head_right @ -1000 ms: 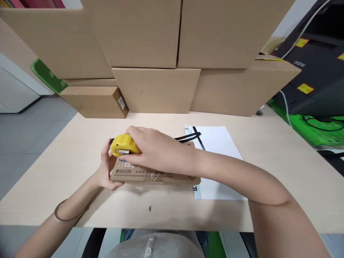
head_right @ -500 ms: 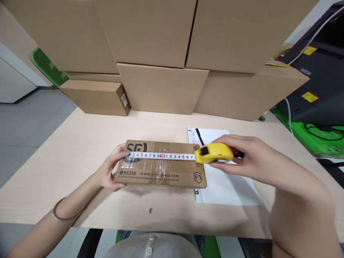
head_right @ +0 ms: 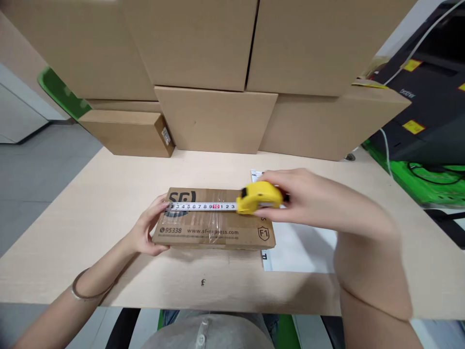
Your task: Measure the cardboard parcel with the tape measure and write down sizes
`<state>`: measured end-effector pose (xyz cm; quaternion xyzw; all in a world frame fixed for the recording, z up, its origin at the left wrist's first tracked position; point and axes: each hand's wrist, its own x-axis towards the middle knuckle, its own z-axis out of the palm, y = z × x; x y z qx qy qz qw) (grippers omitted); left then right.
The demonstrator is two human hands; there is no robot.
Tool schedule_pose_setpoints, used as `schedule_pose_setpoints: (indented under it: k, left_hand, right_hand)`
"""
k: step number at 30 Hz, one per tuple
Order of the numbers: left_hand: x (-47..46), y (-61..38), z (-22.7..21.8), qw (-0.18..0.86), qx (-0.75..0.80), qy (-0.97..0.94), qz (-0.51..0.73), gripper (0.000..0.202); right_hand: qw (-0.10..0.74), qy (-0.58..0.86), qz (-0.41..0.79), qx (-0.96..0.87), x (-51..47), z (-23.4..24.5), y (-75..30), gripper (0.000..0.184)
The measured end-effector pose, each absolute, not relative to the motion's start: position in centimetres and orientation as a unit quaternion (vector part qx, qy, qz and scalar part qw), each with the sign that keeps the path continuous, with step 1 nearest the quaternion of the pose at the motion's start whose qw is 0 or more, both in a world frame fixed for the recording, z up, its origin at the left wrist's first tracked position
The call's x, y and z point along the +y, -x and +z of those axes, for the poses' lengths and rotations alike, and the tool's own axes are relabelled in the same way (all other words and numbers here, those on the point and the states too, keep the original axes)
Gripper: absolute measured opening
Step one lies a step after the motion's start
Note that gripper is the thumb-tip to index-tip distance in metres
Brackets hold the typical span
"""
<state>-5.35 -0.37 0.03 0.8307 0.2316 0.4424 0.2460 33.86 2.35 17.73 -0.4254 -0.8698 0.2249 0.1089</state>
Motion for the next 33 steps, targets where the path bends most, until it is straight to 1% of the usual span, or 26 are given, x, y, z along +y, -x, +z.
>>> schedule_pose_setpoints:
  k: [2, 4, 6, 8, 10, 12, 14, 16, 18, 19, 22, 24, 27, 30, 32, 33]
  left_hand:
    - [-0.5, 5.4, -0.5, 0.267, 0.234, -0.818, 0.452, 0.108]
    - [-0.7, 5.4, -1.0, 0.315, 0.242, -0.795, 0.459, 0.123]
    - [-1.0, 5.4, -1.5, 0.363, 0.259, -0.766, 0.463, 0.136]
    - [-1.3, 5.3, -1.6, 0.386, 0.282, -0.741, 0.471, 0.141]
    - [-1.6, 5.1, -1.1, 0.397, 0.3, -0.719, 0.486, 0.135]
    - [-2.1, 4.7, -0.1, 0.421, 0.32, -0.687, 0.499, 0.12]
    - [-2.5, 4.3, 1.1, 0.457, 0.355, -0.645, 0.499, 0.101]
    - [-2.8, 3.8, 2.1, 0.497, 0.405, -0.598, 0.481, 0.082]
    - [-3.0, 3.2, 2.5, 0.547, 0.441, -0.553, 0.448, 0.068]
    - [-3.0, 2.8, 2.5, 0.571, 0.45, -0.531, 0.436, 0.063]
    - [-2.9, 1.8, 2.0, 0.609, 0.462, -0.471, 0.44, 0.055]
    - [-2.8, 1.3, 1.4, 0.602, 0.483, -0.441, 0.458, 0.053]
    - [-2.7, 0.9, 0.7, 0.579, 0.514, -0.423, 0.471, 0.05]
    - [-2.7, 0.5, 0.6, 0.581, 0.515, -0.405, 0.483, 0.047]
    - [-2.8, 0.2, 0.8, 0.595, 0.502, -0.389, 0.493, 0.046]
    - [-2.9, 0.0, 1.0, 0.6, 0.496, -0.383, 0.497, 0.046]
  right_hand:
    - [0.068, 0.379, 0.242, -0.891, 3.1, 17.8, -29.7, 0.024]
    - [0.07, 0.328, 0.22, -0.916, 3.6, 17.5, -25.6, 0.028]
    - [0.088, 0.273, 0.184, -0.94, 3.8, 17.1, -22.3, 0.025]
    - [0.106, 0.224, 0.164, -0.955, 3.8, 16.9, -20.6, 0.02]
    - [0.124, 0.202, 0.164, -0.958, 3.7, 17.2, -20.3, 0.02]
    - [0.155, 0.217, 0.172, -0.948, 3.5, 17.9, -21.1, 0.023]
    - [0.189, 0.257, 0.183, -0.93, 3.2, 18.5, -22.6, 0.033]
    - [0.195, 0.304, 0.205, -0.909, 2.8, 18.6, -24.0, 0.045]
    - [0.163, 0.342, 0.252, -0.89, 2.1, 18.0, -25.0, 0.052]
    - [0.139, 0.355, 0.284, -0.88, 1.7, 17.4, -25.2, 0.052]
    - [0.073, 0.37, 0.367, -0.85, 0.4, 15.3, -25.4, 0.045]
    - [0.057, 0.365, 0.379, -0.849, -0.2, 13.8, -25.3, 0.042]
    - [0.068, 0.343, 0.325, -0.879, -0.6, 11.7, -25.0, 0.039]
    - [0.097, 0.317, 0.214, -0.919, -0.7, 10.3, -24.9, 0.037]
    - [0.122, 0.3, 0.153, -0.934, -0.6, 10.0, -25.1, 0.04]
    - [0.138, 0.293, 0.142, -0.936, -0.5, 10.0, -25.4, 0.042]
